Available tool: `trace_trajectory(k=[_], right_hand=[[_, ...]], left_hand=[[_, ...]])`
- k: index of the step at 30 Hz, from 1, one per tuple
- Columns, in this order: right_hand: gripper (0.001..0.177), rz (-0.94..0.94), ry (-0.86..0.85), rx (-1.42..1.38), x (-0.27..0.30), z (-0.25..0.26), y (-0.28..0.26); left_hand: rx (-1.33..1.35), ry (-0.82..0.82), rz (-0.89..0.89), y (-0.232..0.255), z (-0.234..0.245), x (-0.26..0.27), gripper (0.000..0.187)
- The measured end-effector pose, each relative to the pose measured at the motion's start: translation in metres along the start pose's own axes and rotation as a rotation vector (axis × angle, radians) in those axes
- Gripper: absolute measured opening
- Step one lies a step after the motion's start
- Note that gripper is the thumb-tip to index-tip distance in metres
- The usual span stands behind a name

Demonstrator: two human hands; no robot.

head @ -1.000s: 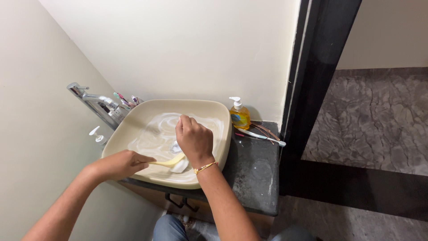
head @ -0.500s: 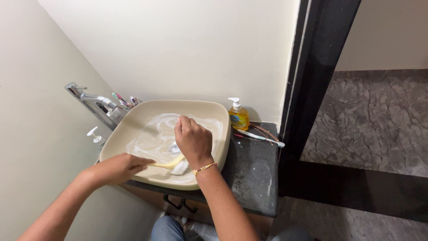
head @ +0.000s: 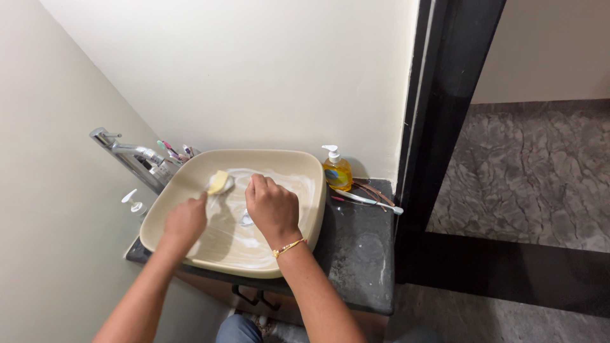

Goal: The person scrubs the interior of a beige bathroom sink using a yellow sponge and soapy water. They repeatedly rub the basin's bottom and sides, generating and spreading foam throughout the clip.

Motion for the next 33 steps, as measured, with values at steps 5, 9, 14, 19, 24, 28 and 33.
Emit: trace_trajectory(k=[5, 9, 14, 19, 24, 28, 33], right_hand=[[0.015, -0.007, -0.015, -0.025, 0.000, -0.002, 0.001], [0.015, -0.018, 0.005, -0.012, 0.000, -0.001, 0.002], [0.015, -0.019, -0.027, -0.017, 0.001, -0.001, 0.001], [0.014, -0.018, -0.017, -0.002, 0.002, -0.001, 0.000], [0.016, -0.029, -0.043, 0.012, 0.002, -0.004, 0.002], [0.016, -0.025, -0.035, 0.021, 0.002, -0.003, 0.001], [0.015, -0.029, -0.015, -0.004, 0.003, -0.001, 0.002]], left_hand=[[0.118, -0.138, -0.019, -0.001, 0.005, 0.010, 0.042], [0.040, -0.187, 0.121, -0.026, 0.030, 0.016, 0.043], [0.143, -0.285, -0.020, 0.010, 0.030, 0.029, 0.044], [0.006, -0.224, 0.099, -0.040, 0.030, 0.021, 0.042], [0.288, -0.077, 0.050, 0.005, 0.002, -0.005, 0.040], [0.360, -0.157, -0.134, 0.048, 0.014, 0.007, 0.042], [0.086, -0.117, 0.083, -0.013, 0.027, 0.002, 0.044]])
Point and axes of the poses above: each hand's wrist, its own x-axis away from the middle knuckle, its own z-axis out of the back of the hand, y = z × x, the point moved 6 cm from there along -x, towards the middle knuckle, and after that the axes turned 4 degrees about -z, right-handed, at the moved point
